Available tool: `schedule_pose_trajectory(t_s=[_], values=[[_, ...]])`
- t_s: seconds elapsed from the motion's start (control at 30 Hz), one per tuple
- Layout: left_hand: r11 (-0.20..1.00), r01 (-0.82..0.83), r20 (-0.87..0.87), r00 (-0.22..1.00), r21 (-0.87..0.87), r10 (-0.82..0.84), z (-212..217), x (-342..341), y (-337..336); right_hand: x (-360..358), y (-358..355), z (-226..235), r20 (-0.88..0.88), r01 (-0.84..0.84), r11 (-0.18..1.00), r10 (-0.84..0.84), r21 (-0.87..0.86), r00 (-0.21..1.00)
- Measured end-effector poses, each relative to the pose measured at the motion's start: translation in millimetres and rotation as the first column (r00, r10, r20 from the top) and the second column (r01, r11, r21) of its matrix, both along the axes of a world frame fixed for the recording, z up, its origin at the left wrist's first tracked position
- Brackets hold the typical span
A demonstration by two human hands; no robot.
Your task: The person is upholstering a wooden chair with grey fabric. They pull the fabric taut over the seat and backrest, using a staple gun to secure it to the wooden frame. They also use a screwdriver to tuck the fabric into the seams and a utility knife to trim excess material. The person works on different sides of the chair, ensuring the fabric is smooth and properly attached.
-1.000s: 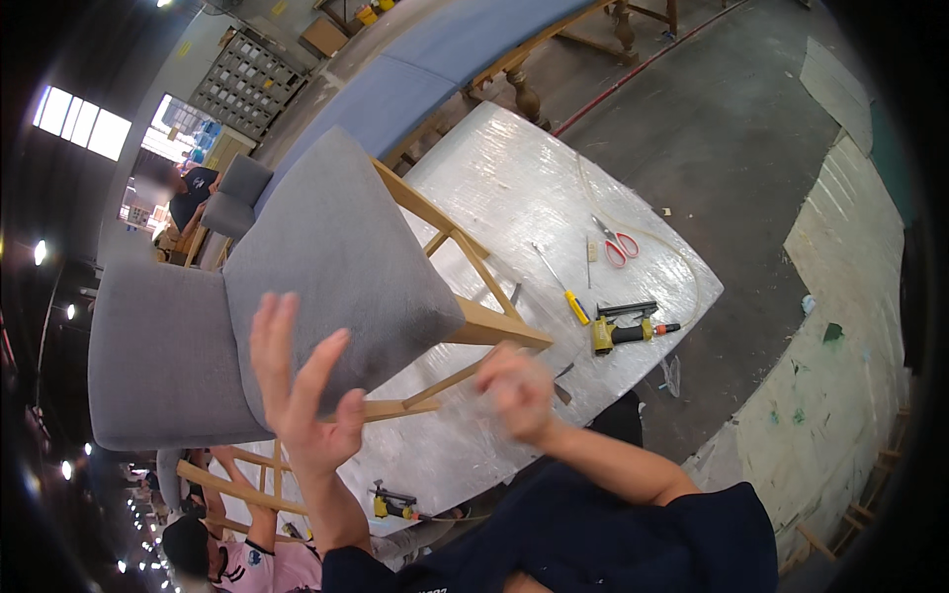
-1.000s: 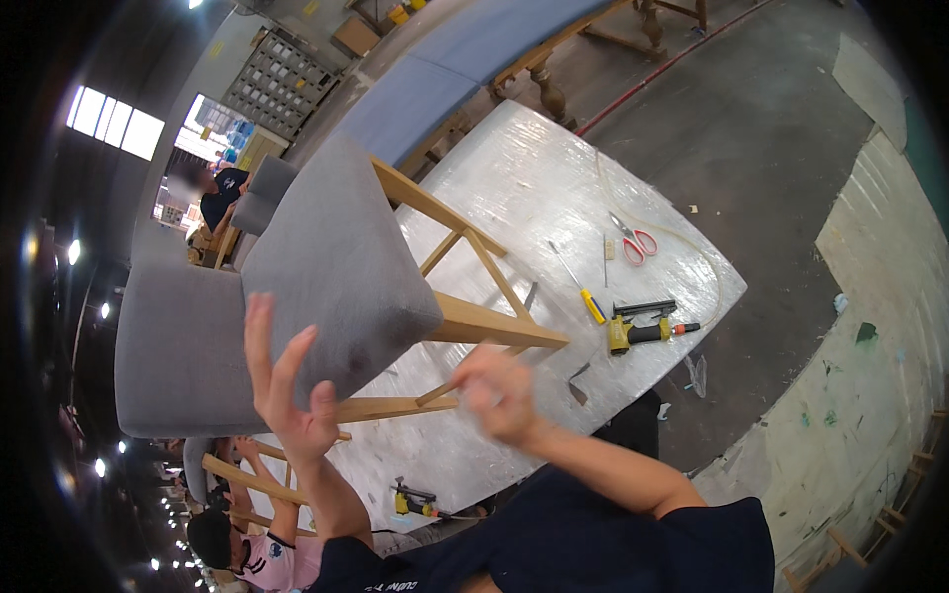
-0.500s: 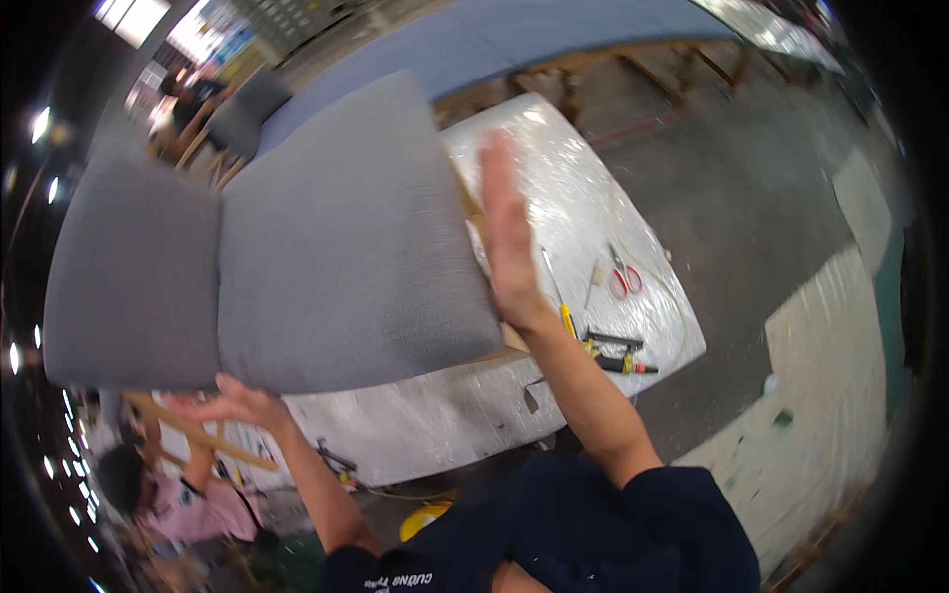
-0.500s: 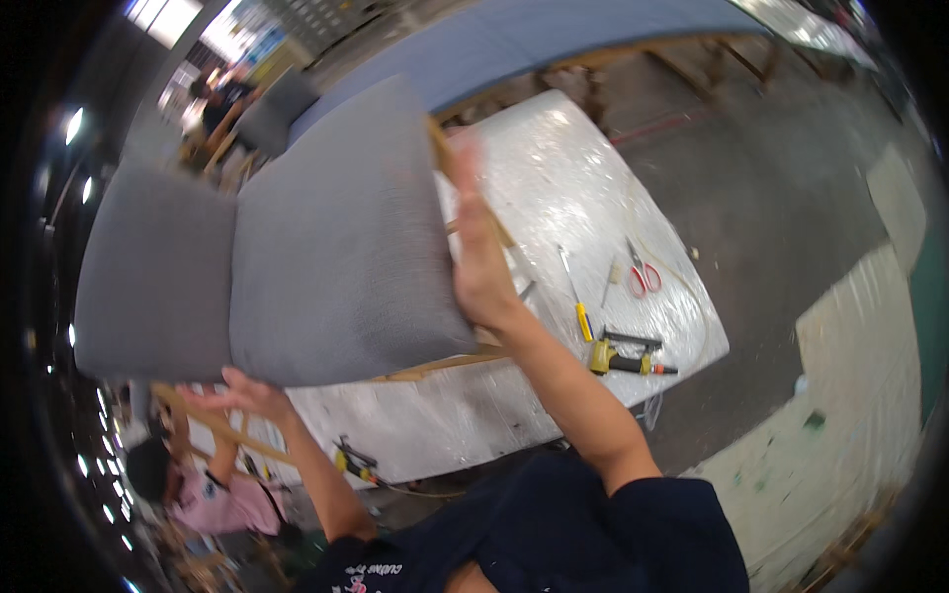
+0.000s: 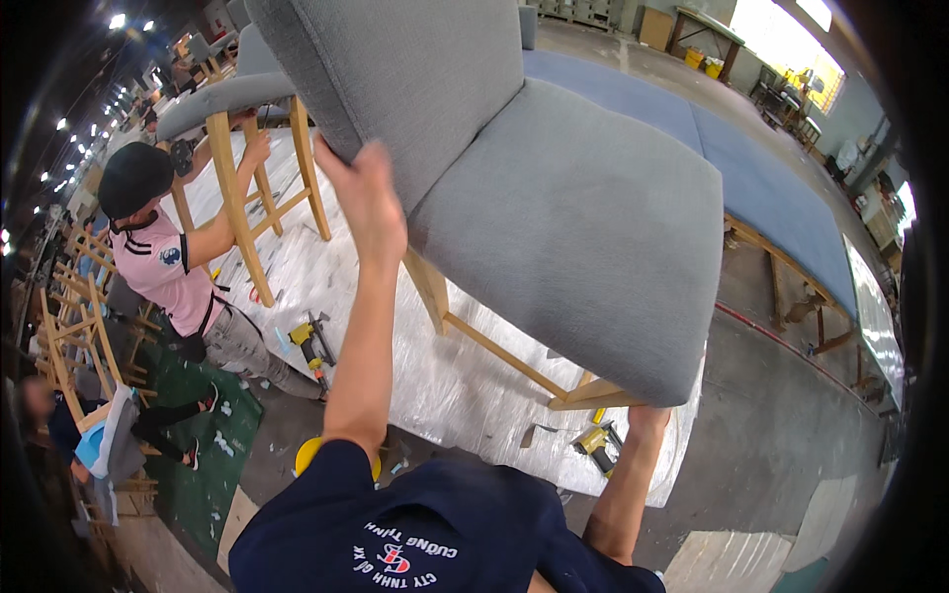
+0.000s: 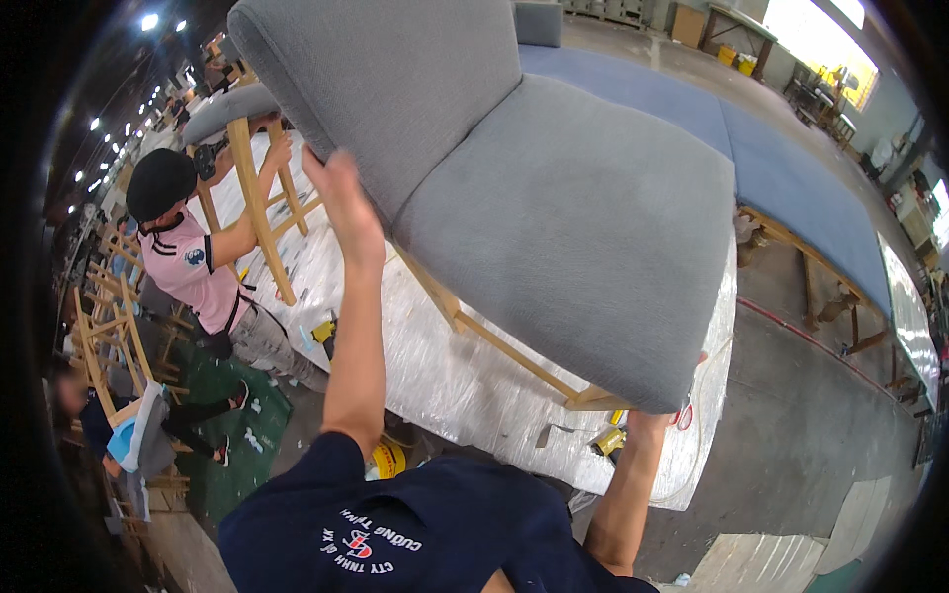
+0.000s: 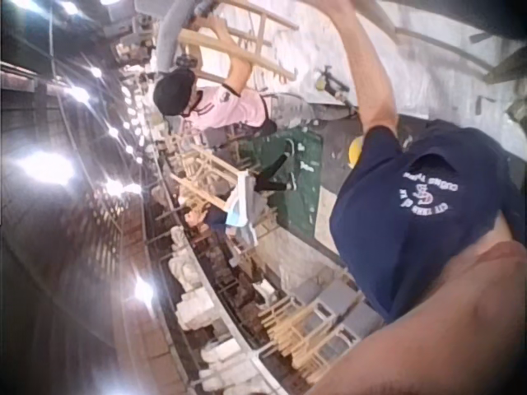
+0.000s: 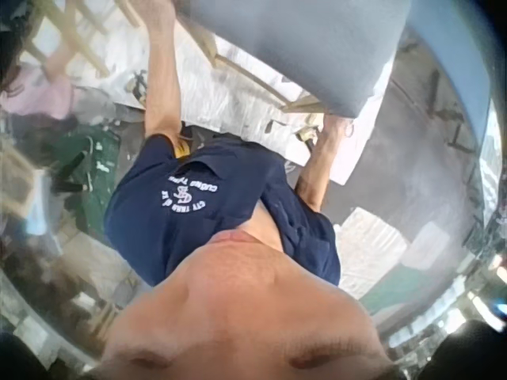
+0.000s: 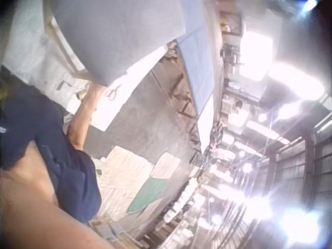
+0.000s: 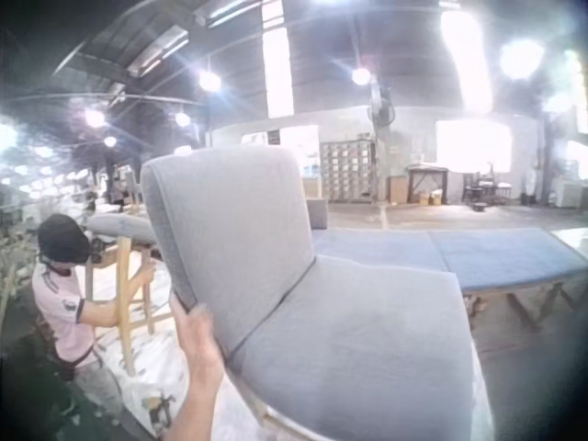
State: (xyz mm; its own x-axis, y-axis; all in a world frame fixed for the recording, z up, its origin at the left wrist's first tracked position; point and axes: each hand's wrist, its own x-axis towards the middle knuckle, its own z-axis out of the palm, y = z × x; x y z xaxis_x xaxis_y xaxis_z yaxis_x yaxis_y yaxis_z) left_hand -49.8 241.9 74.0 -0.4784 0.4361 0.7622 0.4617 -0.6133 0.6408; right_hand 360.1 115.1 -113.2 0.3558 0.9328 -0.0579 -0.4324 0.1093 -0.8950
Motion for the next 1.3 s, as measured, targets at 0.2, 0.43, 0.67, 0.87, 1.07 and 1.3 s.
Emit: schedule_pose_trajectory(t_s=[0.2,0.43,0.67,0.87,1.07,1.3], values=[[0.979,0.077,-0.078,0.993,-0.186,-0.093,96.5,33.9,67.3,-86.3,-24.0,18.9,-0.117,0.223,0.974,-0.218,0.032,0.969],[0.932,0.264,-0.256,0.910,-0.250,-0.327,160.8,65.6,156.3,-168.0,-41.2,-50.2,-0.197,-0.240,0.951,0.278,0.196,0.940],[0.792,0.576,-0.196,0.768,-0.205,-0.609,154.4,76.5,151.0,-54.5,-51.9,55.1,-0.732,0.235,0.902,0.120,0.363,0.671],[0.504,0.817,-0.067,0.507,-0.282,-0.860,108.2,13.9,136.7,-98.3,-48.0,48.8,-0.566,0.286,0.956,-0.197,0.071,0.800],[0.682,0.695,-0.005,0.700,-0.228,-0.714,-27.6,-9.2,83.1,-109.4,-60.3,13.7,-0.448,0.300,0.950,-0.231,0.091,0.864],[0.716,0.678,-0.072,0.716,-0.167,-0.695,-24.7,21.3,67.1,-116.0,-61.8,27.0,-0.332,0.363,0.930,-0.323,0.063,0.886]])
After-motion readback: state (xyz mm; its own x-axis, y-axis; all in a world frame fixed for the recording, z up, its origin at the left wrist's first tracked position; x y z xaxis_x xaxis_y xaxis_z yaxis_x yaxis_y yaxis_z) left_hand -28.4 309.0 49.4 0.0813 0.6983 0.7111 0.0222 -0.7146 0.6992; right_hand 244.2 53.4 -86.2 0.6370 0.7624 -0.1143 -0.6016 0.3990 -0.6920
